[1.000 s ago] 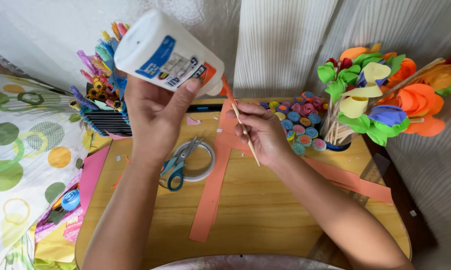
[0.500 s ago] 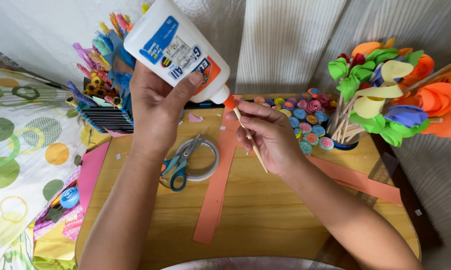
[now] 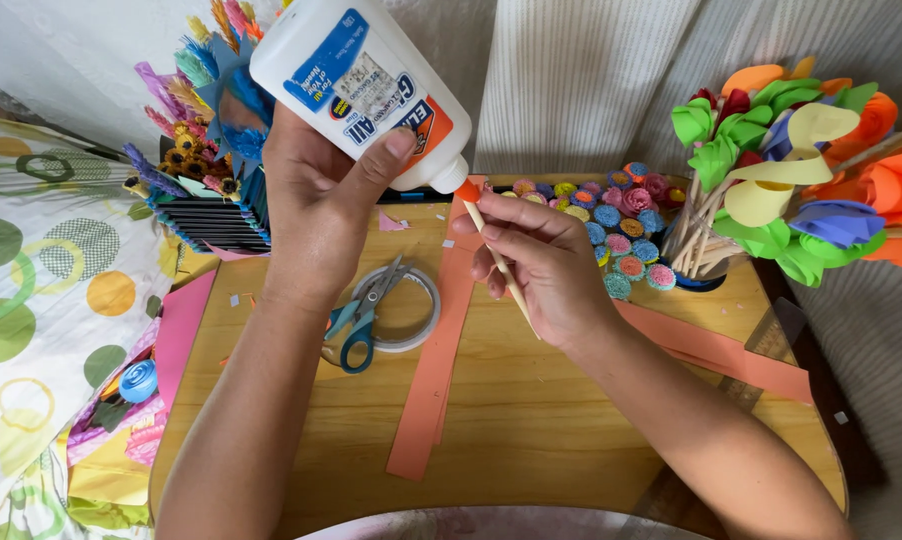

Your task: Rolling and folding orange paper strips to create decorative flowers.

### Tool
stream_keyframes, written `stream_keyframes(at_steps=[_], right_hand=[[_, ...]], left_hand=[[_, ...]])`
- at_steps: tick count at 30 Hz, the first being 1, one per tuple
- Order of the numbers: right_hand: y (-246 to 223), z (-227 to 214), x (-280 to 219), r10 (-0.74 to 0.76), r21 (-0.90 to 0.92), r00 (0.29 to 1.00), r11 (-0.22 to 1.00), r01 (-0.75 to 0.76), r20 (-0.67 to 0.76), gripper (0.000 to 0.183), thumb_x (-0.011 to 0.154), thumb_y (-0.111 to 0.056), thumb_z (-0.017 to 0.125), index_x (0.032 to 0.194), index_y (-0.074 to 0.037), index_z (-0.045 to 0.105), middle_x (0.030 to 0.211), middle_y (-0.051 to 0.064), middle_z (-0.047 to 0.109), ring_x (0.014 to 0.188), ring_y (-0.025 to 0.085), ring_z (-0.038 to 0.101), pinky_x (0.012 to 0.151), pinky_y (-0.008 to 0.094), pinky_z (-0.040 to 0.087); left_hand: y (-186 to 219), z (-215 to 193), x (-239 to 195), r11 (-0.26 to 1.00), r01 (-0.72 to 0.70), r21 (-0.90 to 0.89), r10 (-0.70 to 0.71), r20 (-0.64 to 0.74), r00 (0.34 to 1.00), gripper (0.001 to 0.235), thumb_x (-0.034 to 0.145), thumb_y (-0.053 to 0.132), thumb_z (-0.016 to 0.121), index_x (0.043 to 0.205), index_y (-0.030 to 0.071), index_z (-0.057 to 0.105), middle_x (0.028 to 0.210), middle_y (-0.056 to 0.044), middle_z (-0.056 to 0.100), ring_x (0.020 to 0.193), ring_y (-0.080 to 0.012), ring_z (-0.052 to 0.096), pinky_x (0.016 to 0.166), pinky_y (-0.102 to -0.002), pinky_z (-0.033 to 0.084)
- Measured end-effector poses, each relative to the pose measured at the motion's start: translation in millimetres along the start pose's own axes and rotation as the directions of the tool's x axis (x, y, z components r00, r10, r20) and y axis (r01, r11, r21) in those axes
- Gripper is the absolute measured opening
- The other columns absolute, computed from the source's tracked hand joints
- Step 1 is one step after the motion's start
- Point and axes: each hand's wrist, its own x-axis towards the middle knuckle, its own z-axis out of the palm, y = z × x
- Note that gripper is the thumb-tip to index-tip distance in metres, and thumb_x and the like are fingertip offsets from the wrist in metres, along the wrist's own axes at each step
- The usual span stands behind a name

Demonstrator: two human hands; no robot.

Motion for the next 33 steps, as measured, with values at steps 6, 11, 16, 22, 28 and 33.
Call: stream_keyframes(at_steps=[6, 11, 16, 22, 28, 33], right_hand=[[-3.7, 1.7, -1.6, 0.036, 0.004, 0.999, 0.999, -0.036, -0.015, 0.036, 0.090, 0.000, 0.064, 0.127, 0.000, 0.069, 0.113, 0.026, 0.076, 0.064, 0.026, 0.068, 0.048, 0.028, 0.040], [-3.5, 2.6, -2.0, 0.042, 0.024, 0.999, 0.999, -0.041, -0.021, 0.036, 0.090, -0.001, 0.065, 0.126, 0.000, 0.069, 0.113, 0.026, 0.077, 0.065, 0.025, 0.068, 0.047, 0.027, 0.042], [-4.8, 3.8, -3.2, 0.069, 0.021, 0.997, 0.997, -0.068, -0.039, 0.039, 0.089, -0.003, 0.066, 0.128, -0.001, 0.069, 0.114, 0.024, 0.077, 0.067, 0.025, 0.069, 0.048, 0.027, 0.043], [-6.2, 5.5, -3.6, 0.063, 0.034, 0.997, 0.998, -0.061, -0.038, 0.040, 0.088, -0.002, 0.066, 0.128, 0.000, 0.069, 0.112, 0.025, 0.077, 0.066, 0.025, 0.069, 0.047, 0.027, 0.043], [-6.6, 7.0, -3.8, 0.070, 0.054, 0.996, 0.996, -0.067, -0.057, 0.037, 0.088, -0.001, 0.067, 0.125, 0.001, 0.070, 0.110, 0.025, 0.077, 0.063, 0.025, 0.067, 0.047, 0.027, 0.043], [-7.7, 8.5, -4.3, 0.090, 0.037, 0.993, 0.996, -0.087, -0.081, 0.036, 0.088, -0.003, 0.068, 0.124, -0.001, 0.071, 0.110, 0.024, 0.078, 0.064, 0.025, 0.068, 0.047, 0.027, 0.044]], left_hand=[[-0.8, -0.2, 0.8, 0.999, 0.009, -0.039, -0.009, 0.002, 1.000, 0.035, 0.100, 0.017, 0.074, 0.127, 0.009, 0.053, 0.121, -0.006, 0.068, 0.112, -0.0171, 0.066, 0.101, -0.034, 0.059], [-1.8, 0.0, 0.5, 0.999, 0.009, -0.034, -0.009, 0.000, 1.000, 0.036, 0.100, 0.018, 0.074, 0.127, 0.009, 0.052, 0.119, -0.005, 0.068, 0.110, -0.0157, 0.065, 0.099, -0.033, 0.058], [-3.3, -0.6, 0.0, 0.999, -0.005, -0.034, 0.006, 0.010, 1.000, 0.037, 0.100, 0.017, 0.075, 0.128, 0.009, 0.053, 0.121, -0.006, 0.068, 0.113, -0.0167, 0.066, 0.102, -0.034, 0.059], [-5.8, -0.1, -0.6, 0.999, -0.029, -0.018, 0.030, 0.019, 0.999, 0.039, 0.100, 0.015, 0.076, 0.129, 0.009, 0.051, 0.122, -0.007, 0.068, 0.114, -0.0166, 0.065, 0.102, -0.035, 0.059], [-5.2, 0.9, -1.4, 0.999, -0.038, 0.004, 0.037, 0.041, 0.998, 0.039, 0.100, 0.014, 0.076, 0.130, 0.009, 0.051, 0.123, -0.007, 0.068, 0.114, -0.0168, 0.065, 0.102, -0.034, 0.059], [-6.2, 1.1, -1.6, 0.999, -0.028, 0.022, 0.027, 0.025, 0.999, 0.040, 0.099, 0.016, 0.076, 0.128, 0.008, 0.050, 0.120, -0.005, 0.067, 0.111, -0.0143, 0.063, 0.100, -0.032, 0.057]])
